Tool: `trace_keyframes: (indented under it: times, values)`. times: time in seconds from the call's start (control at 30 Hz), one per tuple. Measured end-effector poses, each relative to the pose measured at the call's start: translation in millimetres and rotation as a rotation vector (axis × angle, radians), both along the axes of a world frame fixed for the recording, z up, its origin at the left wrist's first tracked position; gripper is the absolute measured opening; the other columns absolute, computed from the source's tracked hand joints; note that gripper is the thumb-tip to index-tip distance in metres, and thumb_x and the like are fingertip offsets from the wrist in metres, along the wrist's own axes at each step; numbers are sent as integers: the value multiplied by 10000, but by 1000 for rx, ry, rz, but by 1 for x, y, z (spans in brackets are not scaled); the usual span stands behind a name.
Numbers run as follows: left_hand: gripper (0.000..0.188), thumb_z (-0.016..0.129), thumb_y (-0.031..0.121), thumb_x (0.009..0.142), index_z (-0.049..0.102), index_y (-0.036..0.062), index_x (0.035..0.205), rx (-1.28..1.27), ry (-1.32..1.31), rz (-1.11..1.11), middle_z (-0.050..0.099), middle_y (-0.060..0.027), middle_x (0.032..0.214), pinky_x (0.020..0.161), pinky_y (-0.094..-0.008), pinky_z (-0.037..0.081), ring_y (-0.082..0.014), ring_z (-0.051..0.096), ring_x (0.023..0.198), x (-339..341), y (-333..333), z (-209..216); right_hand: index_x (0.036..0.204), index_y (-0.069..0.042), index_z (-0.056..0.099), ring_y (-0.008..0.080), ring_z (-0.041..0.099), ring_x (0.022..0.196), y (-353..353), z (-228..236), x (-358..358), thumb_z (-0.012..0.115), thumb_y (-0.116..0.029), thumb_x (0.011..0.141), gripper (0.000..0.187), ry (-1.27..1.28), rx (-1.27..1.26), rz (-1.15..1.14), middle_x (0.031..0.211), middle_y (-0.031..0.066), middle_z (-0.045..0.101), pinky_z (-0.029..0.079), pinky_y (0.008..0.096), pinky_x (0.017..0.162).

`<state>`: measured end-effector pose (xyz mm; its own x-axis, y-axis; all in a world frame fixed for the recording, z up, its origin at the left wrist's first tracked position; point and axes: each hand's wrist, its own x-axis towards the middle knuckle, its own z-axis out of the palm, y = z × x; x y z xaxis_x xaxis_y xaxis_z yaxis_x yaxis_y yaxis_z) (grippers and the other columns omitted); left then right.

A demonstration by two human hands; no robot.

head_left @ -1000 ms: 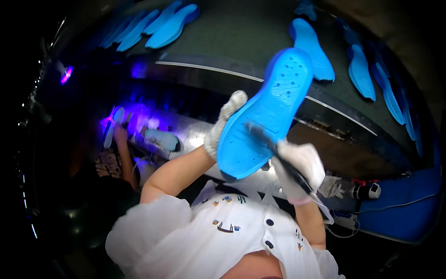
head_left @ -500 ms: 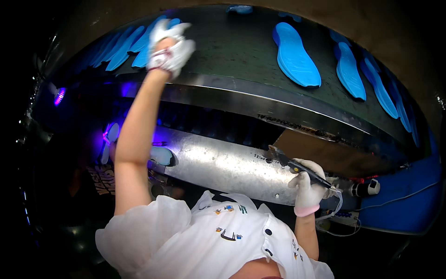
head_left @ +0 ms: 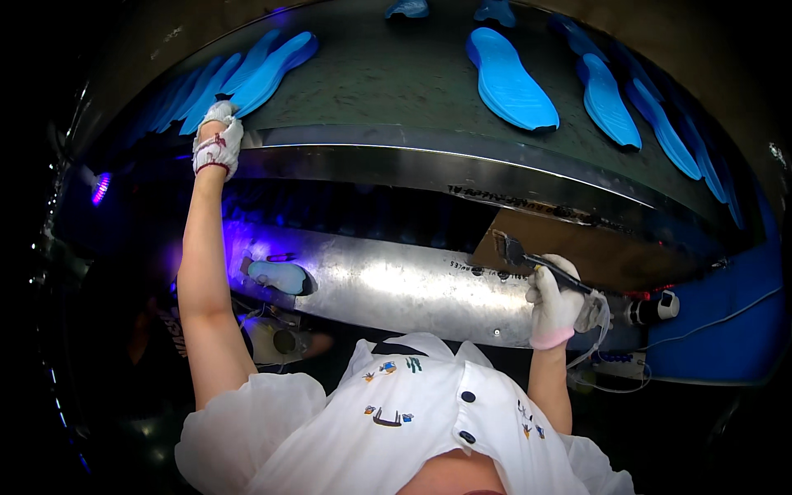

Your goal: The person applies adhesive to blue shoe soles using a brush, retrieves soles from a conveyor belt, and sets them back onto the belt.

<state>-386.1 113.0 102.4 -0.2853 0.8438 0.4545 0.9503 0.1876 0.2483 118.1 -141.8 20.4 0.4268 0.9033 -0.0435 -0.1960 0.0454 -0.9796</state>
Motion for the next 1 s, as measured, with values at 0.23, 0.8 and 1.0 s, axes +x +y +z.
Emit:
trace_keyframes:
  times: [0.23, 0.8, 1.0]
  values:
    - [230, 749, 169, 873, 706, 1, 1024, 413, 179, -513, 711, -198, 1069, 918, -431, 533, -387, 671, 1028, 52, -49, -26, 1128, 50, 634, 93, 568, 597, 12, -4, -1, 661, -42, 948, 204, 212, 60, -81, 761, 46, 627, 459, 225, 543]
    - [1070, 482, 725, 959, 143, -50, 1615, -133, -2661, -992, 216, -329, 1649, 1146, -572, 409, -480, 385, 1462, 175, -152, -40, 1161, -11, 654, 55, 557, 642, 18, -9, 14, 697, -121, 973, 222, 563, 107, 81, 894, 30, 677, 451, 198, 525]
    - [1147, 476, 782, 934, 187, -127, 1570, -234, -2732, -1220, 293, -408, 1568, 1134, -619, 411, -531, 407, 1426, 182, -143, -49, 1174, 9, 628, 72, 483, 624, 21, -16, 10, 671, -140, 978, 250, 458, 59, 90, 887, 37, 632, 382, 221, 522]
